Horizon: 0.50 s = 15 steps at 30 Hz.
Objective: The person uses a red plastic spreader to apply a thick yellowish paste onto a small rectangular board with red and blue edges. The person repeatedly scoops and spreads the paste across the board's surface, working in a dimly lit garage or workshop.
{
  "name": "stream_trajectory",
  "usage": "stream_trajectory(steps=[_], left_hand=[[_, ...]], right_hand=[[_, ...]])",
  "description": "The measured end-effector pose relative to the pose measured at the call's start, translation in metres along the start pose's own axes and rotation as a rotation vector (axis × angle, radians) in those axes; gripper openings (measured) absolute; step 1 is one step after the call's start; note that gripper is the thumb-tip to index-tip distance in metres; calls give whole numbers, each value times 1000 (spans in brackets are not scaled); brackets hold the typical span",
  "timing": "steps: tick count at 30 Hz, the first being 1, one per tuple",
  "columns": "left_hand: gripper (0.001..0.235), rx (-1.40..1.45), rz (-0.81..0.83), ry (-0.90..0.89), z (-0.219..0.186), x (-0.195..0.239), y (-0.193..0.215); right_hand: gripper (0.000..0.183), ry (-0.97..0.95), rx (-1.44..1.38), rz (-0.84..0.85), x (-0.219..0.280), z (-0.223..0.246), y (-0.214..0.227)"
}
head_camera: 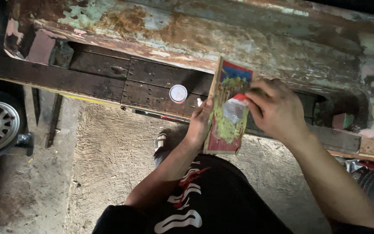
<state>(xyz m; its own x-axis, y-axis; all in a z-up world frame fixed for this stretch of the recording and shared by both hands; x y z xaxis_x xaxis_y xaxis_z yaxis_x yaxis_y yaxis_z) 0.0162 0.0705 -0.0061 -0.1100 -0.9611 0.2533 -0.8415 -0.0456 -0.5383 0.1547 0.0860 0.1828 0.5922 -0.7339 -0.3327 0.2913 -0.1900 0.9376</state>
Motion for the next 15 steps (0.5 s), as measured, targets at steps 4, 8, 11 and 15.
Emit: stream_trajectory(steps=[4, 8, 11, 15], left_hand=[[55, 117, -34, 104, 12, 4, 0], [46, -13, -84, -1, 8, 5, 2], [43, -78, -85, -19, 9, 6, -3], [38, -19, -37, -48, 6, 2, -13]], right_hand=[[11, 36, -57, 22, 5, 1, -5], [11, -34, -85, -26, 5, -19, 2], [12, 19, -48, -101, 6, -23, 8], [12, 14, 7, -25, 11, -22, -7]])
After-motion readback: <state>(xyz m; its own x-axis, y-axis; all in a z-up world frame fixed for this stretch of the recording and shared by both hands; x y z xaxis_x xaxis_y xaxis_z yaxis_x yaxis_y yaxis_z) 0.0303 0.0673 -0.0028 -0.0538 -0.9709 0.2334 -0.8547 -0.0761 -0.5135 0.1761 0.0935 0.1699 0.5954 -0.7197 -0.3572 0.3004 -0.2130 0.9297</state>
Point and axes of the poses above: each hand's wrist, its own x-axis away from the middle knuckle, its own y-axis out of the back of the hand, z = x × y, the point moved 8 cm from there along -x, towards the middle knuckle, and after that the axes turned 2 degrees about -x, right-handed, at the moved point
